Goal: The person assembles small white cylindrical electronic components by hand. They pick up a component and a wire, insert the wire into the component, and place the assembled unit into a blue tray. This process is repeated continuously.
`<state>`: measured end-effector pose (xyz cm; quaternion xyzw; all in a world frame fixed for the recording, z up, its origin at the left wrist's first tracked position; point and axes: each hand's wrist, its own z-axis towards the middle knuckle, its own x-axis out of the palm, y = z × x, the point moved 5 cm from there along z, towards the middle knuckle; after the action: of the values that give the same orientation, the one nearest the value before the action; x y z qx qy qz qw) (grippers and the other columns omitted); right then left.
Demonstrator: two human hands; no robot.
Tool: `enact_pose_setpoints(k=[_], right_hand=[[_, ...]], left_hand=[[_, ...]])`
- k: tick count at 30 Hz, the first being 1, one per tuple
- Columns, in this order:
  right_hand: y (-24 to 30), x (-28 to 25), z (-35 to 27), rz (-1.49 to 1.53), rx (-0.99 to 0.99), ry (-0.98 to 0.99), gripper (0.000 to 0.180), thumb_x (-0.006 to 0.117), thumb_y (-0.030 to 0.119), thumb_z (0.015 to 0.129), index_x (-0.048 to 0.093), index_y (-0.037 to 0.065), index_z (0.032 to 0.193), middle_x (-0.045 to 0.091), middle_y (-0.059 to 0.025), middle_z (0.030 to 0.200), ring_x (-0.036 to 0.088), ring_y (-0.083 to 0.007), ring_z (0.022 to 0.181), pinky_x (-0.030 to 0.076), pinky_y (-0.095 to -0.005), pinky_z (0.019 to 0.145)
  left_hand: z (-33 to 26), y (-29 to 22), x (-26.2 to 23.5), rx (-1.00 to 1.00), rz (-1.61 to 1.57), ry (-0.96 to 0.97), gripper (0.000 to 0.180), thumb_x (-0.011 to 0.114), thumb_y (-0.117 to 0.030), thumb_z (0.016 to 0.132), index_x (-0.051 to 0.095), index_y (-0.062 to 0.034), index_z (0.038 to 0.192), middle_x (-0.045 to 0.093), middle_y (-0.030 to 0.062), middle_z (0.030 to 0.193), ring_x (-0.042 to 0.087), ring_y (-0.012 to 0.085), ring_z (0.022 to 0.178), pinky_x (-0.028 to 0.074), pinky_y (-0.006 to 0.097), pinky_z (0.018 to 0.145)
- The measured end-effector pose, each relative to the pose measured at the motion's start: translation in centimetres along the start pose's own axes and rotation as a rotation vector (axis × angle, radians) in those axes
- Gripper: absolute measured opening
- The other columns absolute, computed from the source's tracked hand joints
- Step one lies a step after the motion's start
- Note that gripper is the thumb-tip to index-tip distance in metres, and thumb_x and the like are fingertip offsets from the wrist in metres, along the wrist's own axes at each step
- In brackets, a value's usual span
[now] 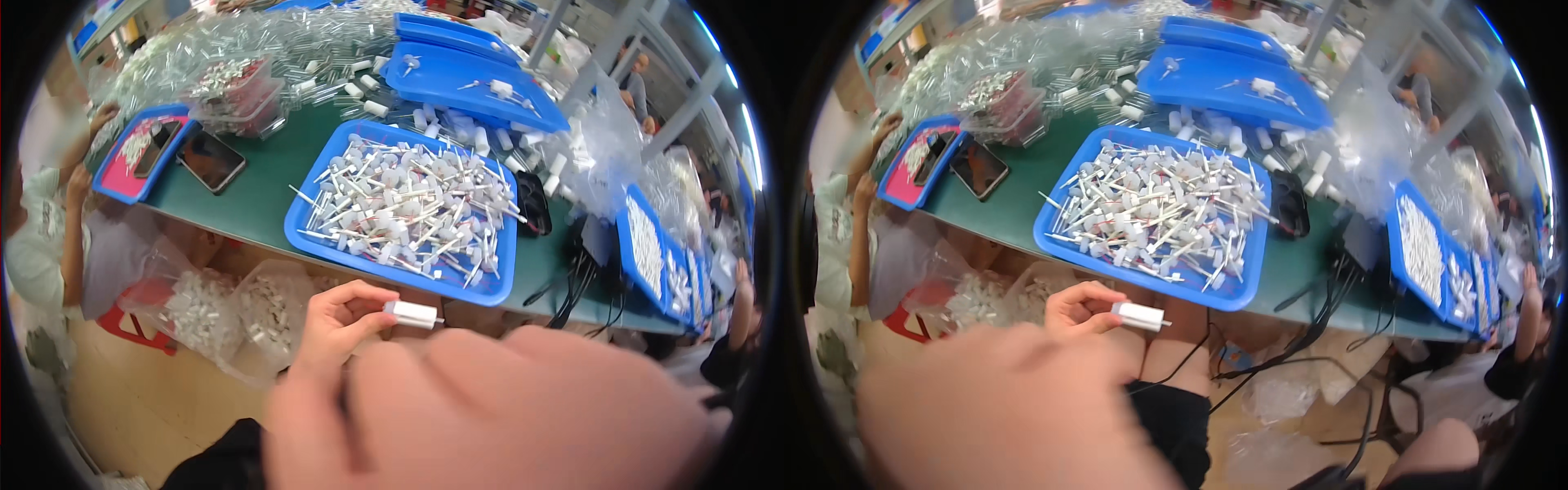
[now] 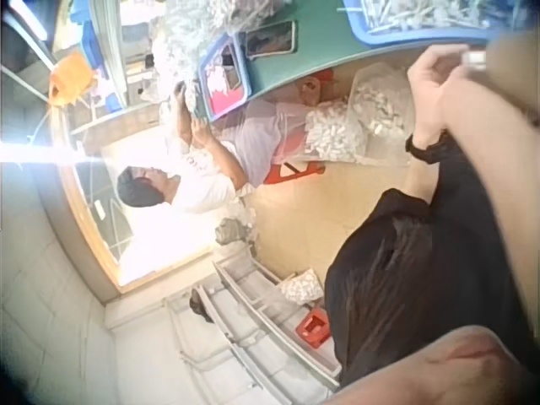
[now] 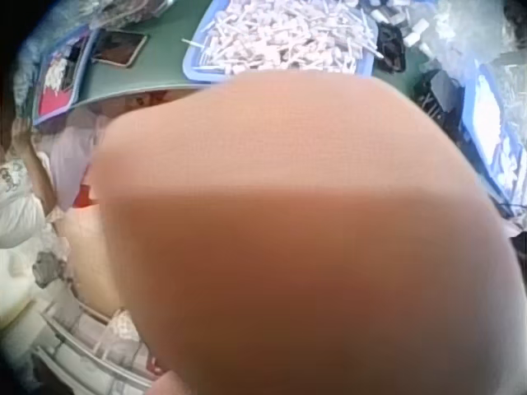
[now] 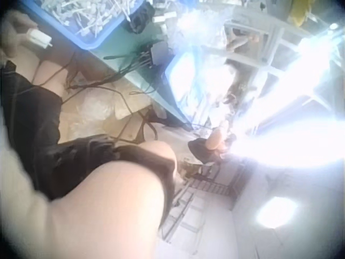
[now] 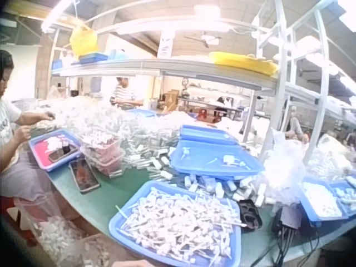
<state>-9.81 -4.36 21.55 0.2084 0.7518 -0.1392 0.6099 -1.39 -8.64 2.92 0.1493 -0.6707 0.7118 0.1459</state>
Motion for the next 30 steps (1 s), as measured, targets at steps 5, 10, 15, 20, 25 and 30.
enact_pose_setpoints(k=[5,10,15,20,25,30], right_hand=[[-6.2,-2.6,-4.3,0.372,0.081,-0.017,0.036,0.066,0.009,0.071,0.057,0.006,0.106,0.057,-0.0076,0.076,0.057,-0.025,0.067,0.047,-0.0323,0.06],[-11.0,4.3,-10.0,0.908,0.433,-0.306,0.029,0.064,0.011,0.078,0.058,0.004,0.106,0.063,-0.0083,0.085,0.062,-0.015,0.076,0.048,-0.0247,0.066],[-12.9,14.4,-11.4,1.364,0.769,-0.882,0.019,0.058,0.009,0.084,0.058,-0.001,0.1,0.063,-0.0064,0.081,0.06,-0.0118,0.078,0.047,-0.0233,0.068],[-15.6,14.0,-8.0,1.084,0.706,-1.059,0.015,0.058,0.011,0.083,0.058,0.001,0.095,0.063,-0.0077,0.079,0.058,-0.0098,0.075,0.046,-0.0239,0.067],[-19.9,11.2,-3.2,0.513,0.603,-1.164,0.019,0.059,0.006,0.073,0.055,0.004,0.092,0.052,-0.0101,0.094,0.049,-0.0288,0.087,0.04,-0.0364,0.077],[-22.6,11.9,-0.2,0.213,0.662,-1.051,0.02,0.063,0.01,0.069,0.059,0.006,0.088,0.052,-0.0093,0.098,0.049,-0.026,0.091,0.038,-0.0359,0.078]], left_hand=[[0.4,-0.1,-0.7,-0.023,0.024,-0.05,0.021,0.062,0.006,0.076,0.059,0.0046,0.097,0.063,0.0093,0.093,0.059,0.0141,0.087,0.047,0.024,0.077],[1.5,0.6,0.4,0.008,-0.021,0.04,0.021,0.061,0.008,0.076,0.059,0.0048,0.096,0.062,0.0094,0.091,0.06,0.014,0.086,0.047,0.024,0.075],[1.9,1.2,1.2,-0.048,-0.011,0.02,0.019,0.062,0.008,0.075,0.059,0.0045,0.093,0.062,0.0118,0.093,0.061,0.0158,0.084,0.048,0.025,0.074],[1.2,1.5,1.0,0.138,0.018,0.073,0.021,0.056,0.014,0.071,0.057,0.0021,0.088,0.056,0.0146,0.093,0.056,0.0202,0.089,0.048,0.029,0.076],[1.4,2.1,1.1,0.044,-0.003,0.081,0.03,0.058,0.012,0.069,0.053,-0.0017,0.095,0.051,0.0101,0.097,0.054,0.0164,0.086,0.046,0.024,0.071],[1.4,1.8,1.4,0.063,0.031,0.046,0.024,0.062,0.004,0.072,0.052,0.0001,0.094,0.05,0.0078,0.093,0.055,0.0148,0.082,0.047,0.025,0.067]])
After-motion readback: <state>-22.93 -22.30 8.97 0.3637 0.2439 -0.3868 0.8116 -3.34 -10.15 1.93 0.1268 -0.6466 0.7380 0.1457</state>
